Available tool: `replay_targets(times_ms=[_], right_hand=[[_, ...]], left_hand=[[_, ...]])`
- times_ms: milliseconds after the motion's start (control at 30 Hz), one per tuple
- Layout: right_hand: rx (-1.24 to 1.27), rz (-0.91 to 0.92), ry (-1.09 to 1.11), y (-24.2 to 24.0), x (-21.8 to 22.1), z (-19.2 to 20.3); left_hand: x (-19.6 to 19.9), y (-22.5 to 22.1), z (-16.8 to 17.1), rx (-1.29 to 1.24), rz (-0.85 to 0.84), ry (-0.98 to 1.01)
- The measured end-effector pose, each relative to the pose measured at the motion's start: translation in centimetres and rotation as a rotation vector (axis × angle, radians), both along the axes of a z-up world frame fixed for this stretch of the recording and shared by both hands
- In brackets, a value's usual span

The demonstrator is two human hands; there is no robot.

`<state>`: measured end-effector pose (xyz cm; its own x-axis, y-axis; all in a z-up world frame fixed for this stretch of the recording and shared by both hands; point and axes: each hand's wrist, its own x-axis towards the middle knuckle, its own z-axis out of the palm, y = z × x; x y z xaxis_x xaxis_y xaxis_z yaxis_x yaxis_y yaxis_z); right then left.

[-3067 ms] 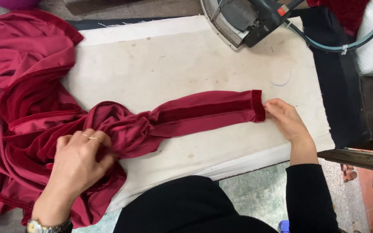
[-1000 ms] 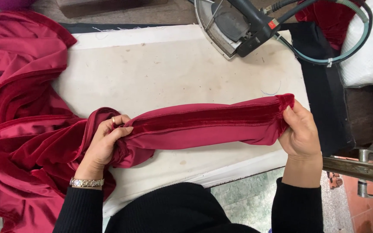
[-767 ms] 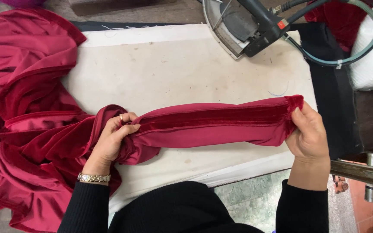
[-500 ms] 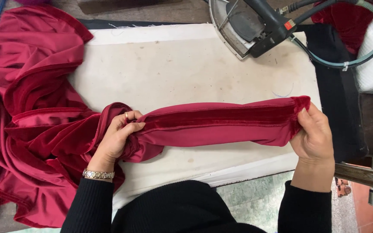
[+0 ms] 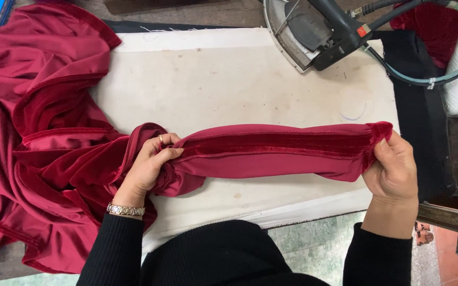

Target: Ironing and pressing a red velvet garment using a steam iron and a wooden pressing block to set the seams.

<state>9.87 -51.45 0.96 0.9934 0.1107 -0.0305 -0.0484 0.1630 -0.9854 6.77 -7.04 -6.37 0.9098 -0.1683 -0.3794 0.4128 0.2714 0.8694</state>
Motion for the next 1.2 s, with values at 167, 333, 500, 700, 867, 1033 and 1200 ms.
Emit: replay_targets(times_ms=[167, 333, 500, 700, 867, 1033, 1200], right_hand=[[0.004, -0.062, 0.02, 0.4, 0.1, 0.1], [-0.062, -0.172, 0.084, 1.2, 1.4, 0.5], [-0.215, -0.157, 0.235, 0.6, 4.1, -1.7], [-0.275, -0.022, 0.29, 1.7, 4.5, -1.1], [-0.294, -0.012, 0.282, 0.6, 4.7, -2.5], [-0.316, -0.048, 0.262, 0.3, 4.4, -2.6], [-0.256, -0.054, 0.263, 0.9, 4.1, -2.5]], left_hand=[[-0.1, 0.0, -0.1, -0.019, 0.011, 0.011], [0.1, -0.2, 2.1, 0.314, -0.013, -0.109], [-0.4, 1.0, 5.4, 1.015, 0.065, -0.579], [-5.1, 1.2, 2.8, 1.662, -0.164, -0.778], [-5.8, 2.1, 1.5, 1.657, -0.079, -0.798], [-5.0, 2.7, 2.5, 1.498, 0.012, -0.809], [-4.4, 4.4, 3.0, 1.341, 0.055, -0.779]])
